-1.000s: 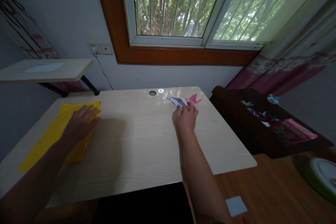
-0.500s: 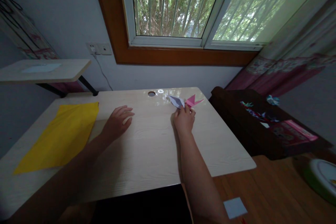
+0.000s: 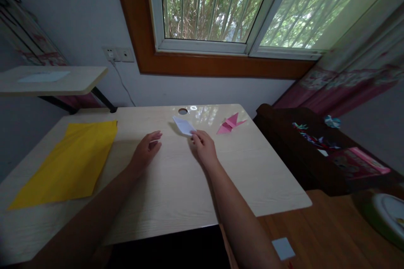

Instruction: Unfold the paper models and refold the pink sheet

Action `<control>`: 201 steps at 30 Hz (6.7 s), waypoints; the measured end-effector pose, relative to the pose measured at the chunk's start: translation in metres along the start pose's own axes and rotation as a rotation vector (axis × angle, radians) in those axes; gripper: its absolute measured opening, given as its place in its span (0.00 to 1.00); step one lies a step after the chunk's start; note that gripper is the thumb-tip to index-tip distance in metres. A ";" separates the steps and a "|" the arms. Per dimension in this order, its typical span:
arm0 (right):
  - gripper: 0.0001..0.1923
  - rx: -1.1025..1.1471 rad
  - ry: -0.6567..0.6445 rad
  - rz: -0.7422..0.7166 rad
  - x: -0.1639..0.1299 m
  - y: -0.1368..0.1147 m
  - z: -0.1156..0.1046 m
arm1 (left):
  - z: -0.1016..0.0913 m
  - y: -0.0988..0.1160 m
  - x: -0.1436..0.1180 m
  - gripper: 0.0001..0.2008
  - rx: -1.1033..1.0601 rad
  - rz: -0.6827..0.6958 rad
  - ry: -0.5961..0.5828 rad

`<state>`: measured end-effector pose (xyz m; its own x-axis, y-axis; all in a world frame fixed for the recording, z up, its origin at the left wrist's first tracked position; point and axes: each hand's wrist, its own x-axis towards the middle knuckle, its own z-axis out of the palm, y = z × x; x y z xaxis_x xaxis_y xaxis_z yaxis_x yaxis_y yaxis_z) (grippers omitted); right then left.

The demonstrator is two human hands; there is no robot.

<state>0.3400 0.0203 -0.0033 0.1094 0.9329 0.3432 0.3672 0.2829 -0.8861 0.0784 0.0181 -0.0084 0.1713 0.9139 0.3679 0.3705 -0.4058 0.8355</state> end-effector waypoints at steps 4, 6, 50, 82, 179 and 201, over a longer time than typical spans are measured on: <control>0.19 0.286 -0.286 0.196 -0.011 -0.012 0.014 | 0.001 -0.002 0.000 0.34 -0.232 -0.053 0.011; 0.19 0.364 -0.395 0.277 -0.015 -0.015 0.017 | 0.001 0.002 -0.002 0.35 -0.274 -0.067 -0.014; 0.19 0.112 -0.674 -0.136 -0.017 -0.039 0.013 | 0.003 0.003 -0.011 0.17 -0.372 0.095 -0.116; 0.19 0.117 -0.507 0.053 -0.030 -0.034 0.028 | 0.001 0.011 -0.010 0.25 -0.022 0.317 -0.027; 0.28 0.623 -0.158 0.306 -0.020 -0.037 0.025 | -0.007 0.013 0.001 0.11 -0.551 -0.146 -0.022; 0.14 0.849 -0.313 0.502 -0.018 -0.043 0.017 | -0.005 0.014 0.002 0.15 -0.511 -0.075 -0.023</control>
<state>0.3062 -0.0049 0.0232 -0.2197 0.9688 -0.1150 -0.4398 -0.2036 -0.8747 0.0794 0.0139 0.0064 0.1839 0.9377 0.2947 -0.1096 -0.2784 0.9542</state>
